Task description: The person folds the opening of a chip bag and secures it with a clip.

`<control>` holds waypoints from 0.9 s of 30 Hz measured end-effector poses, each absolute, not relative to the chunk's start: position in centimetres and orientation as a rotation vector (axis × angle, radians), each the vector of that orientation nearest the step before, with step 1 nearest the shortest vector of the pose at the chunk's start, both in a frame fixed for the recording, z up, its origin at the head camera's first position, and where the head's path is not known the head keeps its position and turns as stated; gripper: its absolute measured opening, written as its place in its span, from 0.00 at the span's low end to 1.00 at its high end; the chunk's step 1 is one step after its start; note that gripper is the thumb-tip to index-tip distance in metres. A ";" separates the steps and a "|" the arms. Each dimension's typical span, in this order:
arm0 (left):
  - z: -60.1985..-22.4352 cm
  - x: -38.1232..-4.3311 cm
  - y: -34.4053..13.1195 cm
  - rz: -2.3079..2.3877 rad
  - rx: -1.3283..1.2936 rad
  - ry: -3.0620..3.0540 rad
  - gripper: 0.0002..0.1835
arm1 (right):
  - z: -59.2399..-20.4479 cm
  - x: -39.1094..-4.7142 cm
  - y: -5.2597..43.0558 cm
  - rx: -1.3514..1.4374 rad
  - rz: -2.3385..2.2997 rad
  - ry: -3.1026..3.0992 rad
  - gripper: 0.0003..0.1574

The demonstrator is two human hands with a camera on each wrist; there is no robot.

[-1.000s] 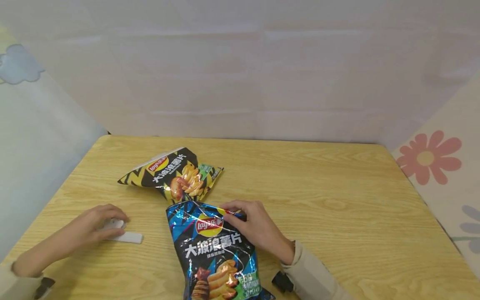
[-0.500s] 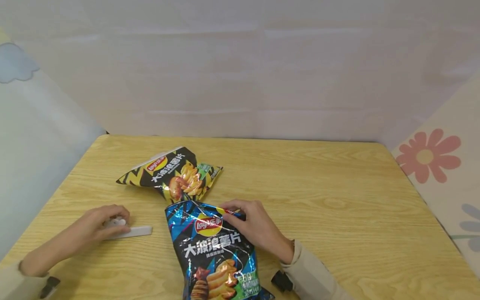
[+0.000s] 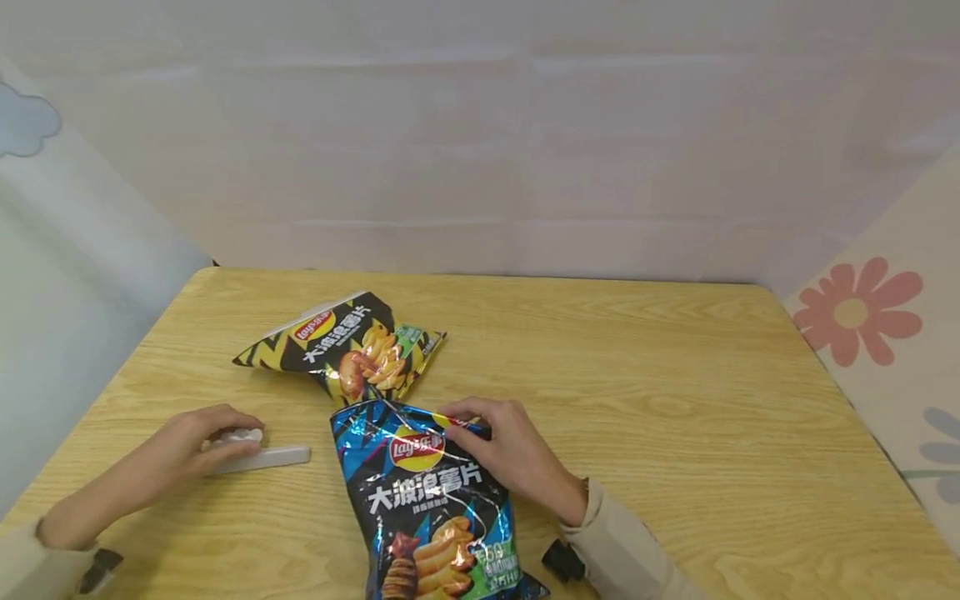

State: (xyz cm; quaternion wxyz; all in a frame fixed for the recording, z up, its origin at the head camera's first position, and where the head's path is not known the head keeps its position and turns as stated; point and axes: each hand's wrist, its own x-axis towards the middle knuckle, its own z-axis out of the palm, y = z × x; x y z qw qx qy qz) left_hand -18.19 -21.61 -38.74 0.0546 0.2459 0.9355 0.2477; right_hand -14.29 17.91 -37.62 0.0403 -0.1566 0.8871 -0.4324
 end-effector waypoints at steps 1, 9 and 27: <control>-38.7 -18.2 -21.6 0.753 0.749 2.839 0.09 | -37.6 -14.3 17.9 -0.483 -1.327 2.716 0.15; -38.6 -18.3 -21.7 0.800 0.766 2.791 0.06 | -37.5 -14.3 17.9 -0.483 -1.326 2.717 0.15; -37.2 -17.9 -21.4 0.963 0.884 2.854 0.02 | -37.4 -14.4 18.0 -0.492 -1.317 2.717 0.15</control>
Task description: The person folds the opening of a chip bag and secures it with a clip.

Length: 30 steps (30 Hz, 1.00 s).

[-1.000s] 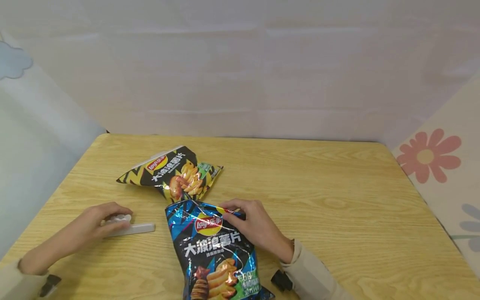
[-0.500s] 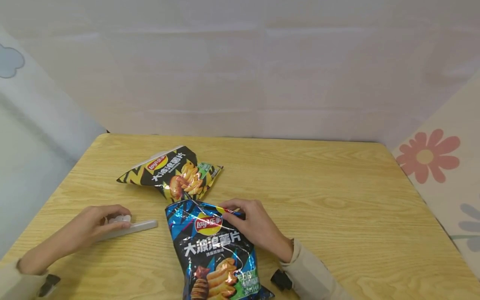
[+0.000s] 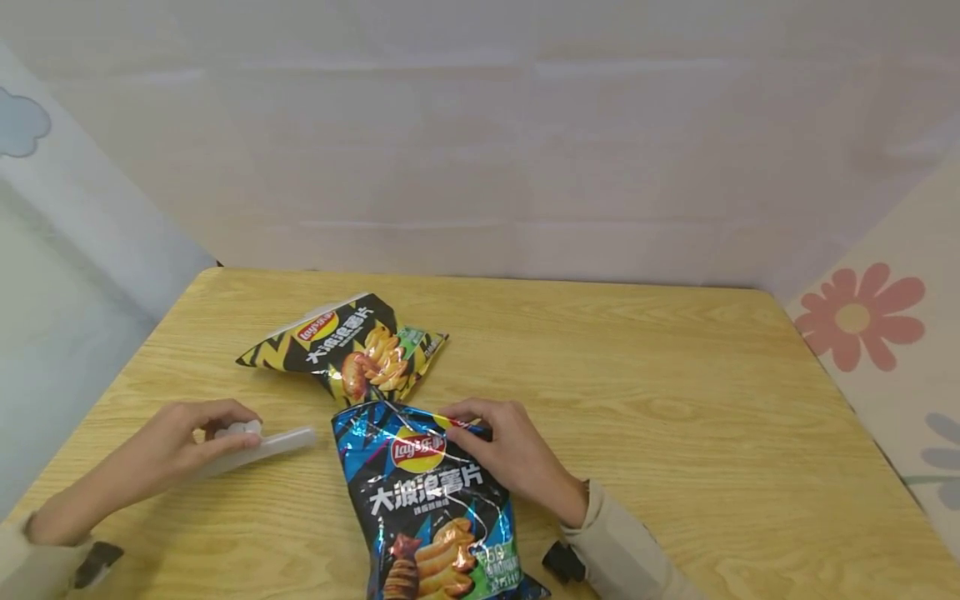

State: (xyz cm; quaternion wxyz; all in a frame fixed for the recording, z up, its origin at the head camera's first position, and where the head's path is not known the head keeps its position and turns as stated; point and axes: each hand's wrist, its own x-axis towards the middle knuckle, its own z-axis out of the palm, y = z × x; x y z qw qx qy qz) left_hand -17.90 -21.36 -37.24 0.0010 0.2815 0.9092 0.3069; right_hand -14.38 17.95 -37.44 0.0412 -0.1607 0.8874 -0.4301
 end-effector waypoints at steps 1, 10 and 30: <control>-37.1 -17.9 -21.3 0.970 0.891 2.851 0.02 | -37.5 -14.4 18.0 -0.494 -1.317 2.717 0.15; -36.5 -18.3 -20.0 1.014 0.940 2.814 0.03 | -37.5 -14.4 18.0 -0.494 -1.325 2.709 0.15; -35.6 -19.2 -17.1 1.069 1.050 2.830 0.04 | -37.6 -14.6 17.9 -0.506 -1.334 2.700 0.15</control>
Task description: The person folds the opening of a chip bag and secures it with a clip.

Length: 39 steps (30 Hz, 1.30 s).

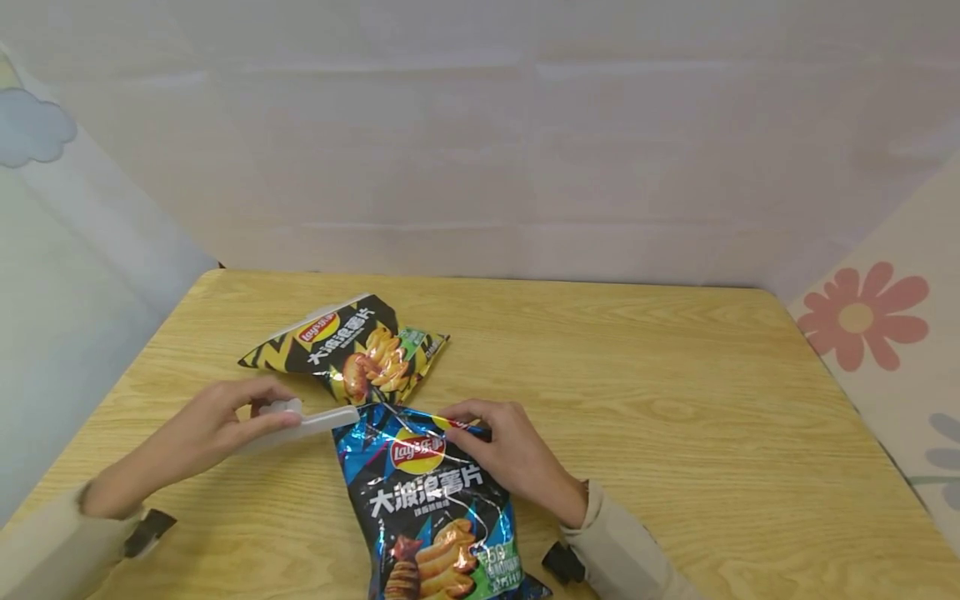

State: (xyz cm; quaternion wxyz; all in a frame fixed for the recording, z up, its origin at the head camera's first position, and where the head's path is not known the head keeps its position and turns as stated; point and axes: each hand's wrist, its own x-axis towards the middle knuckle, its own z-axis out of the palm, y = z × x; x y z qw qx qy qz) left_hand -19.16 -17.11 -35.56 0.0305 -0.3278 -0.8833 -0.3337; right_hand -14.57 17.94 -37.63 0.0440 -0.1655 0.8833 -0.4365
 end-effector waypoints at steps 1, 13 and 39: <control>-35.5 -19.2 -16.9 -1.027 -1.021 -2.710 0.04 | -37.6 -14.6 17.9 -0.508 -1.333 2.700 0.15; -34.9 -19.6 -15.1 -1.085 -1.084 -2.646 0.05 | -37.6 -14.6 18.0 -0.528 -1.330 2.702 0.15; -34.6 -20.6 -12.3 -1.105 -1.296 -2.447 0.07 | -37.3 -14.8 17.6 -0.494 -1.294 2.684 0.13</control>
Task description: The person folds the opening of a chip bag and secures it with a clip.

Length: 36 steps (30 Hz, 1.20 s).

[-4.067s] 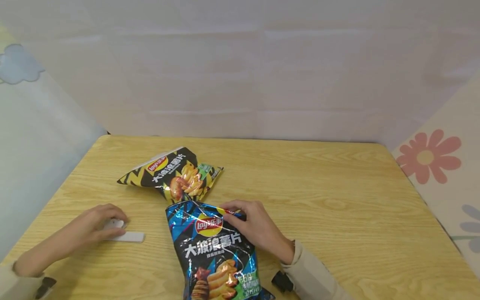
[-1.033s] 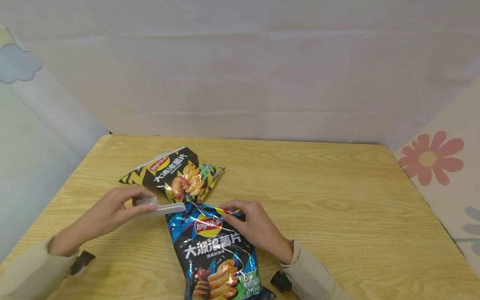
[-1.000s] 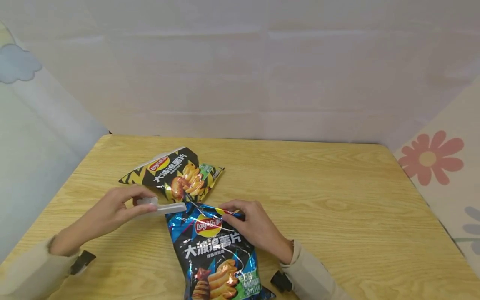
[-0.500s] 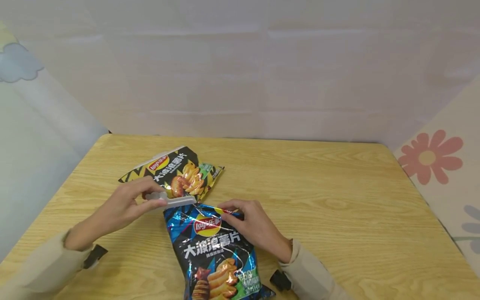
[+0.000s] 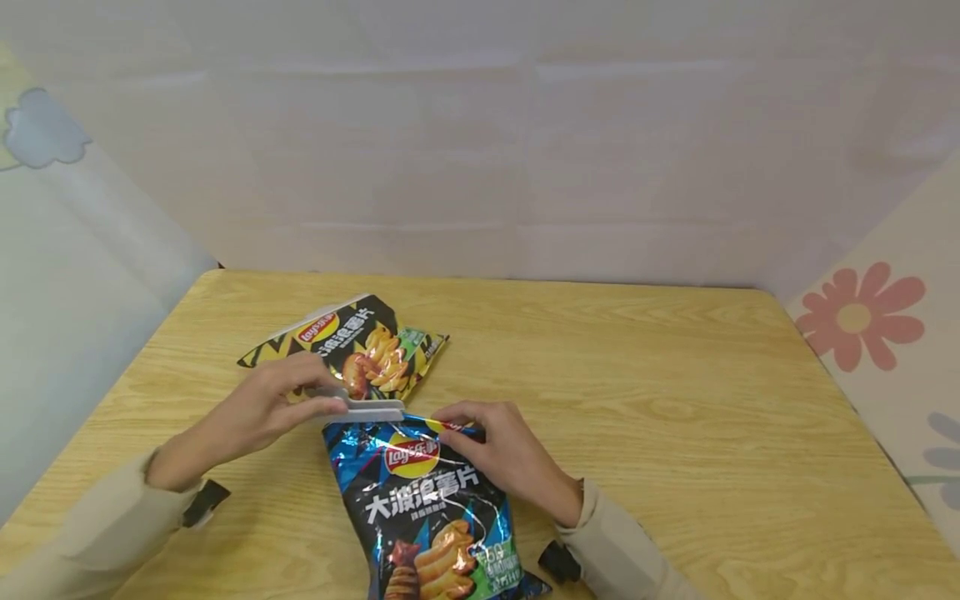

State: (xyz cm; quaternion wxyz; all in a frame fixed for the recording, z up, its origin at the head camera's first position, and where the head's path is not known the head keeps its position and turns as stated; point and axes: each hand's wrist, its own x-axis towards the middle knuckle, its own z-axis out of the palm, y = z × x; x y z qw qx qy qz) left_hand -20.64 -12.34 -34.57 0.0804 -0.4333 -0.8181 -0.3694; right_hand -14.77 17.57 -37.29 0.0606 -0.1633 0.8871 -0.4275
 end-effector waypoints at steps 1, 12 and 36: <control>-34.5 -20.7 -12.3 -1.110 -1.307 -2.435 0.07 | -37.3 -14.8 17.6 -0.496 -1.294 2.684 0.13; -34.4 -21.4 -11.6 -1.111 -1.388 -2.380 0.07 | -37.2 -14.9 17.7 -0.539 -1.310 2.663 0.13; -33.6 -21.6 -9.7 -1.103 -1.429 -2.551 0.03 | -37.1 -15.0 17.5 -0.558 -1.347 2.641 0.12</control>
